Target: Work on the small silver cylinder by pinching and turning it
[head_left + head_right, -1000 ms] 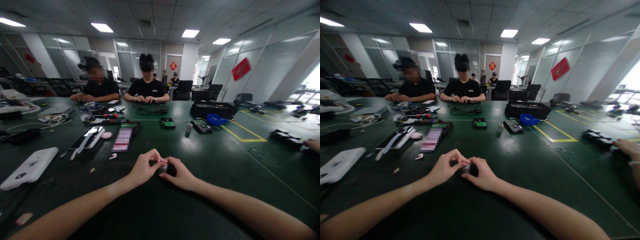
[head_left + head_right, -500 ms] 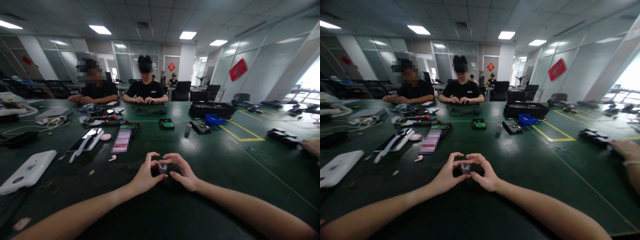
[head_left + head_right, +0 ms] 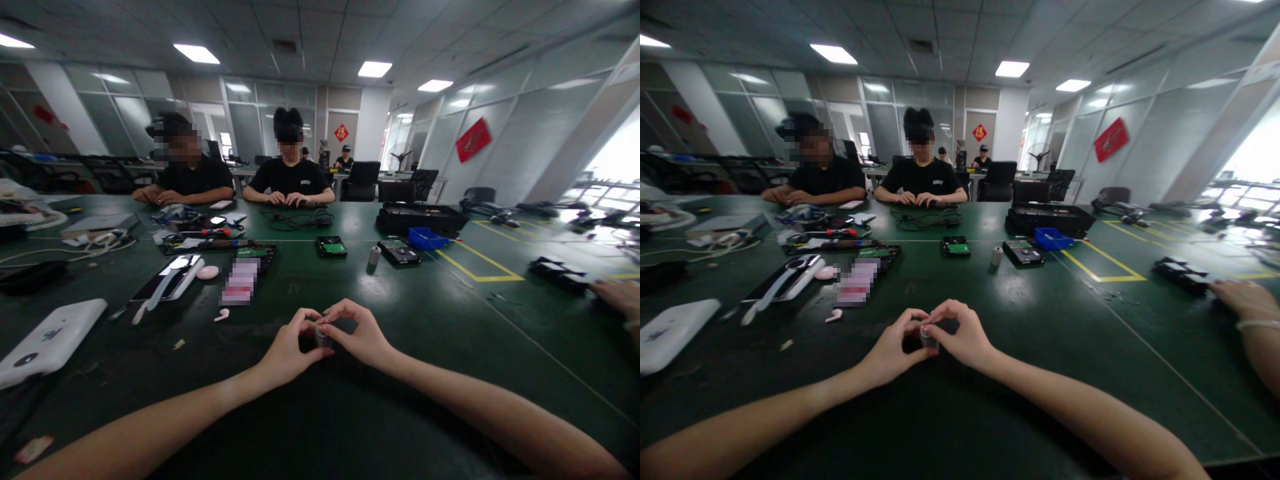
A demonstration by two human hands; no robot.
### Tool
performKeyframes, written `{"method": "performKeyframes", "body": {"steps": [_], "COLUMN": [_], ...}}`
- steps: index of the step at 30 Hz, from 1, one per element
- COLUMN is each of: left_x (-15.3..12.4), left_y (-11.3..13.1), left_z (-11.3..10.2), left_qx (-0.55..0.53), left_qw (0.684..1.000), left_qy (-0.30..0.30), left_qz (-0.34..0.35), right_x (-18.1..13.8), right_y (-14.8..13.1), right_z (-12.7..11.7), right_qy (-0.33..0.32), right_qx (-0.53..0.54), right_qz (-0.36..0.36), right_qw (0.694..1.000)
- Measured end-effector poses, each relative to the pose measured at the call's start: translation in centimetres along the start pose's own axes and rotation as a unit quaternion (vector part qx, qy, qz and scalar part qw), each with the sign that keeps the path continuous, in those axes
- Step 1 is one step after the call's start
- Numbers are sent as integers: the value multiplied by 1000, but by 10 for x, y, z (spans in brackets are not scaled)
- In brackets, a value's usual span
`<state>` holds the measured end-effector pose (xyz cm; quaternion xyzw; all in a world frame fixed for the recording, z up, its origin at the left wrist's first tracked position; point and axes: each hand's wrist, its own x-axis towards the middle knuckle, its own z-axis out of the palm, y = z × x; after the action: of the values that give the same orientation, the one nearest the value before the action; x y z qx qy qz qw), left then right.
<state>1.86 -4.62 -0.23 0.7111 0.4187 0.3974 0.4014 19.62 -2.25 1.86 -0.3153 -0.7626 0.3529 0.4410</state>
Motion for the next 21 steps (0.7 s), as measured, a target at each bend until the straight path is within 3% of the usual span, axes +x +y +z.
{"method": "performKeyframes", "body": {"steps": [3, 6, 11, 16, 21], "left_x": [0, 0, -1, -2, -1], "left_y": [2, 5, 8, 7, 4], "left_z": [-1, -2, -4, -4, -4], "left_qx": [12, 17, 9, 14, 22], "left_qw": [1000, 1000, 1000, 1000, 1000], "left_qy": [4, -1, -10, -10, -8], "left_qz": [-2, -5, -6, -1, -2], "right_x": [12, 29, 34, 23, 26], "right_y": [1, 22, 80, 100, 79], "right_z": [-16, -52, -101, -106, -92], "right_qy": [29, 74, 25, -30, 35], "right_qx": [44, 23, -60, -99, -88], "right_qz": [-12, -6, 92, 100, 115], "right_qw": [999, 997, 994, 990, 989]}}
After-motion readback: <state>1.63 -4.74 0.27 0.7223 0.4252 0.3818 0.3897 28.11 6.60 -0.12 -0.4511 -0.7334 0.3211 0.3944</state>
